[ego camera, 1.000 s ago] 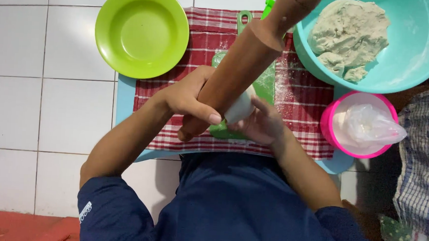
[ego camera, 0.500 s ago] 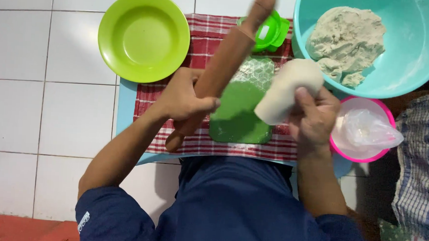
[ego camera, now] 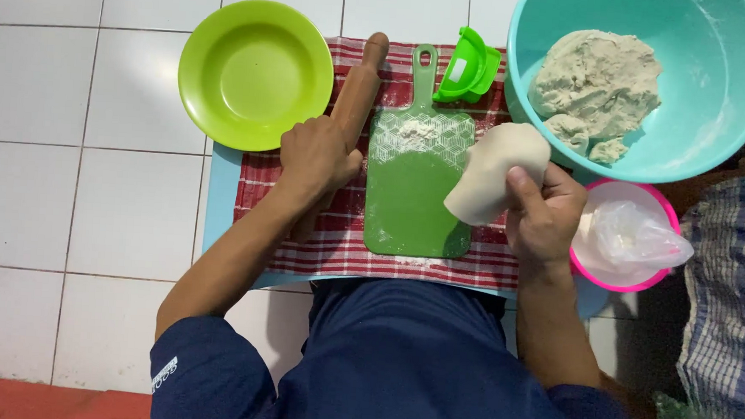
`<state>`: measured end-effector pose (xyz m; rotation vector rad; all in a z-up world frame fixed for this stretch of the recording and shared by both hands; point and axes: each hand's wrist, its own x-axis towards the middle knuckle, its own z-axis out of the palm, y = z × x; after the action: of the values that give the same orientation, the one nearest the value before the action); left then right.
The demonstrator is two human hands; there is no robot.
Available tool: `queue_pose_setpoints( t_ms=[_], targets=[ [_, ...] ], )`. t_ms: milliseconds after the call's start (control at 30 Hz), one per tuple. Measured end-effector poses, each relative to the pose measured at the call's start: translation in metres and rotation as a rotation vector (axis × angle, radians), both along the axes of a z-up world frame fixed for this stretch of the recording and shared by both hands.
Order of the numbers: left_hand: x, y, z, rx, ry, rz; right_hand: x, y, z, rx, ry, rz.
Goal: Rolling out small portions of dough into thin circles using a rolling pin on a cutting board.
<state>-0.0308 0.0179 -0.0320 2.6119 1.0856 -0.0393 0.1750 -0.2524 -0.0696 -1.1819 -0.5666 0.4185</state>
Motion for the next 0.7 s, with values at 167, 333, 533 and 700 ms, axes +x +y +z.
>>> queue_pose_setpoints(
  t_ms=[167,333,533,700],
  targets=[
    [0.006,-0.033,0.057,0.155,0.089,-0.040,-0.019,-0.007,0.054,-0.358,-0.403,0.074],
    [0.008,-0.044,0.091,0.209,-0.207,-0.363,-0.028,0.004,0.088,-0.364,-0.675,0.311],
    [0.036,-0.052,0.051,-0.856,-0.716,-0.560,-0.010,0.010,0.061,-0.307,-0.393,0.197],
    [0.053,-0.043,0.066,-0.716,-0.767,-0.380,0.003,0.012,0.042,-0.297,-0.172,0.267]
  ],
)
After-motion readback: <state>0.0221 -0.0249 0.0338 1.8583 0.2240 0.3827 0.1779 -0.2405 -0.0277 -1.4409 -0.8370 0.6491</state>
